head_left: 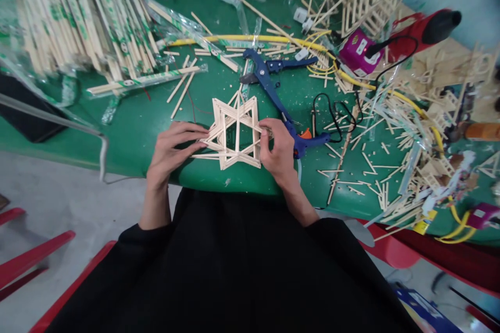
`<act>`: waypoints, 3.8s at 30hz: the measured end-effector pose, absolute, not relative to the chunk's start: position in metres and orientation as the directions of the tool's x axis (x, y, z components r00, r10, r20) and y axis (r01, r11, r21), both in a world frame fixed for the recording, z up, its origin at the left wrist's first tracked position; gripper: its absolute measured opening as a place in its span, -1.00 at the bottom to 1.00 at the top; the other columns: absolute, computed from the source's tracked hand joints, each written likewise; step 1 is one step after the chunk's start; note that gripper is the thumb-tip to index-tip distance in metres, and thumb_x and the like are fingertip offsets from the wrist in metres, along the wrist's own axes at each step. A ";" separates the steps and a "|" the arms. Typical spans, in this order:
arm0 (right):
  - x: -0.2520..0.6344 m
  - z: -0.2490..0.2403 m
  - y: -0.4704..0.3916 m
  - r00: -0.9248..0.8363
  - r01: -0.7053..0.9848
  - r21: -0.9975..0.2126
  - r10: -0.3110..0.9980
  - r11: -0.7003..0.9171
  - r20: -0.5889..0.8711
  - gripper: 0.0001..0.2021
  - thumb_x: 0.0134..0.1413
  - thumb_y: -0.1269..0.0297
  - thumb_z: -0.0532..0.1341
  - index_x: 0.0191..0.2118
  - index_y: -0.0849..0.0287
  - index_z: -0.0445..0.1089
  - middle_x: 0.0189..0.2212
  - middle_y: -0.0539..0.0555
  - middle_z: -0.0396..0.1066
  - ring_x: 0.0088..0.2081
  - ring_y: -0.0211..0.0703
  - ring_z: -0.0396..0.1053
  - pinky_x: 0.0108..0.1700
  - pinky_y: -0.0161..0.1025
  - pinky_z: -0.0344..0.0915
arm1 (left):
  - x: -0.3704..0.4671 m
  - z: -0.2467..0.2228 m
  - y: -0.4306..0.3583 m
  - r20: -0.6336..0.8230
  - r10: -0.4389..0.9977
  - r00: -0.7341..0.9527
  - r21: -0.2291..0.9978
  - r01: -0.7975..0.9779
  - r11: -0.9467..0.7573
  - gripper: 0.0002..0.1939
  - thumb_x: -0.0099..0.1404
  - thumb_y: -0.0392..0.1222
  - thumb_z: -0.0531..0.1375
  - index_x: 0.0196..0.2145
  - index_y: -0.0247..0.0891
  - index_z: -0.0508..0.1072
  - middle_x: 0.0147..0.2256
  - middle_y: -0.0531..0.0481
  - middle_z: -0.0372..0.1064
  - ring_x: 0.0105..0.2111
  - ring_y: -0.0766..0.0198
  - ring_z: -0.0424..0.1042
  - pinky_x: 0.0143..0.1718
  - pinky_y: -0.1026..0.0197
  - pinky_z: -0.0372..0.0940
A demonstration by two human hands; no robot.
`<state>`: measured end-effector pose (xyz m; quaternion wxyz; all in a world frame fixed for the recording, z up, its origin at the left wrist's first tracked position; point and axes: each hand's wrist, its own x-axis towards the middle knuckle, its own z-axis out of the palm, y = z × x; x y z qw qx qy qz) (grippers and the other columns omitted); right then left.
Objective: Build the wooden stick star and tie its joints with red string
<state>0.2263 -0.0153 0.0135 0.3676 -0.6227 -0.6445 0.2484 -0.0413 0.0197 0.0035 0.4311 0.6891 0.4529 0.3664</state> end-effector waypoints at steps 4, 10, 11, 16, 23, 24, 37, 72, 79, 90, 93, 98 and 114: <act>0.226 0.015 -0.020 0.050 0.612 -0.787 0.988 0.084 0.145 -0.79 0.40 0.23 0.00 -0.07 0.09 0.36 -0.10 0.21 0.50 0.01 0.04 0.45 0.10 0.15 0.41 | -0.042 0.004 0.020 0.100 0.954 0.283 0.934 0.305 -0.188 -0.88 0.28 -0.08 0.39 -0.22 -0.05 0.67 -0.19 -0.01 0.61 -0.18 0.20 0.56 -0.06 0.11 0.44; 0.230 0.024 -0.029 -0.009 0.647 -0.751 0.986 0.133 0.167 -0.77 0.37 0.24 0.06 0.05 0.05 0.34 0.06 0.22 0.43 0.14 0.03 0.41 0.20 0.18 0.39 | -0.042 0.001 0.019 0.098 0.965 0.241 0.947 0.276 -0.165 -0.90 0.25 -0.10 0.41 -0.24 -0.04 0.68 -0.21 0.01 0.61 -0.21 0.21 0.56 -0.09 0.12 0.46; 0.231 0.025 -0.030 -0.030 0.657 -0.740 0.986 0.144 0.166 -0.76 0.37 0.25 0.07 0.07 0.05 0.34 0.08 0.22 0.41 0.15 0.04 0.40 0.21 0.19 0.39 | -0.041 0.000 0.018 0.102 0.967 0.234 0.948 0.270 -0.166 -0.90 0.25 -0.11 0.41 -0.24 -0.04 0.68 -0.21 0.01 0.61 -0.21 0.21 0.56 -0.09 0.12 0.46; 0.238 0.029 -0.031 -0.080 0.667 -0.732 0.991 0.134 0.108 -0.74 0.36 0.28 0.08 0.10 0.06 0.34 0.10 0.23 0.41 0.15 0.08 0.39 0.21 0.23 0.37 | -0.039 0.001 0.016 0.128 0.966 0.225 0.951 0.250 -0.184 -0.90 0.25 -0.14 0.42 -0.24 -0.01 0.68 -0.22 0.01 0.60 -0.23 0.21 0.56 -0.11 0.10 0.45; 0.241 0.029 -0.030 -0.045 0.631 -0.772 0.997 0.076 0.061 -0.76 0.37 0.25 0.08 0.06 0.07 0.36 0.06 0.23 0.46 0.12 0.09 0.39 0.22 0.24 0.35 | -0.042 0.001 0.018 0.101 0.962 0.254 0.950 0.261 -0.169 -0.90 0.23 -0.11 0.43 -0.26 -0.05 0.67 -0.22 -0.03 0.59 -0.22 0.18 0.55 -0.05 0.07 0.46; 0.241 0.029 -0.031 -0.041 0.633 -0.770 0.997 0.079 0.068 -0.76 0.37 0.25 0.07 0.06 0.07 0.37 0.05 0.24 0.46 0.11 0.09 0.40 0.21 0.23 0.36 | -0.042 0.001 0.018 0.101 0.961 0.256 0.950 0.262 -0.169 -0.90 0.24 -0.12 0.43 -0.26 -0.05 0.67 -0.22 -0.03 0.59 -0.21 0.18 0.55 -0.06 0.07 0.46; 0.244 0.030 -0.034 -0.093 0.691 -0.702 0.984 0.174 0.152 -0.79 0.37 0.33 0.09 0.01 0.14 0.39 -0.02 0.20 0.52 0.03 -0.01 0.47 0.07 0.08 0.45 | -0.044 0.004 0.018 0.186 0.940 0.285 0.931 0.254 -0.262 -0.79 0.25 -0.29 0.40 -0.23 0.05 0.66 -0.26 0.06 0.60 -0.27 0.20 0.56 -0.21 0.07 0.43; 0.245 0.029 -0.034 -0.092 0.699 -0.692 0.982 0.182 0.165 -0.79 0.32 0.38 0.13 0.02 0.14 0.37 -0.03 0.19 0.50 0.02 -0.02 0.46 0.08 0.08 0.46 | -0.043 0.001 0.019 0.264 0.930 0.255 0.894 0.297 -0.335 -0.80 0.25 -0.32 0.39 -0.25 0.02 0.63 -0.30 0.06 0.57 -0.33 0.25 0.54 -0.31 0.11 0.44; 0.245 0.028 -0.034 -0.092 0.713 -0.680 0.985 0.168 0.147 -0.79 0.31 0.41 0.13 0.00 0.15 0.39 -0.05 0.18 0.52 0.01 -0.03 0.47 0.06 0.06 0.45 | -0.043 0.001 0.020 0.258 0.936 0.239 0.888 0.323 -0.327 -0.83 0.27 -0.29 0.38 -0.26 0.02 0.62 -0.30 0.05 0.57 -0.33 0.24 0.55 -0.31 0.09 0.47; 0.249 0.029 -0.033 -0.109 0.729 -0.662 0.984 0.173 0.137 -0.79 0.28 0.40 0.15 0.00 0.13 0.39 -0.06 0.17 0.52 0.00 -0.02 0.48 0.05 0.06 0.46 | -0.042 -0.002 0.022 0.259 0.929 0.264 0.871 0.352 -0.343 -0.84 0.23 -0.10 0.44 -0.22 -0.09 0.62 -0.26 0.01 0.58 -0.26 0.25 0.56 -0.20 0.14 0.47; 0.249 0.029 -0.032 -0.113 0.727 -0.664 0.984 0.177 0.138 -0.78 0.28 0.41 0.15 0.00 0.14 0.39 -0.06 0.19 0.51 -0.01 -0.01 0.47 0.05 0.05 0.46 | -0.043 -0.003 0.022 0.262 0.926 0.271 0.866 0.357 -0.349 -0.83 0.23 -0.10 0.43 -0.21 -0.11 0.62 -0.26 0.00 0.58 -0.26 0.25 0.56 -0.19 0.16 0.47; 0.248 0.029 -0.032 -0.124 0.720 -0.670 0.983 0.183 0.136 -0.81 0.29 0.42 0.14 -0.03 0.15 0.40 -0.09 0.19 0.51 -0.04 -0.02 0.46 0.03 0.04 0.47 | -0.043 -0.003 0.023 0.285 0.920 0.268 0.859 0.355 -0.369 -0.82 0.22 -0.13 0.44 -0.20 -0.11 0.62 -0.26 0.01 0.59 -0.26 0.26 0.56 -0.20 0.17 0.45; 0.248 0.031 -0.031 -0.135 0.725 -0.665 0.984 0.177 0.115 -0.80 0.28 0.43 0.15 -0.04 0.12 0.41 -0.08 0.16 0.50 -0.03 -0.03 0.46 0.04 0.04 0.48 | -0.043 -0.002 0.023 0.256 0.927 0.273 0.864 0.366 -0.346 -0.84 0.27 -0.16 0.40 -0.18 0.03 0.60 -0.24 0.04 0.58 -0.25 0.21 0.56 -0.20 0.05 0.47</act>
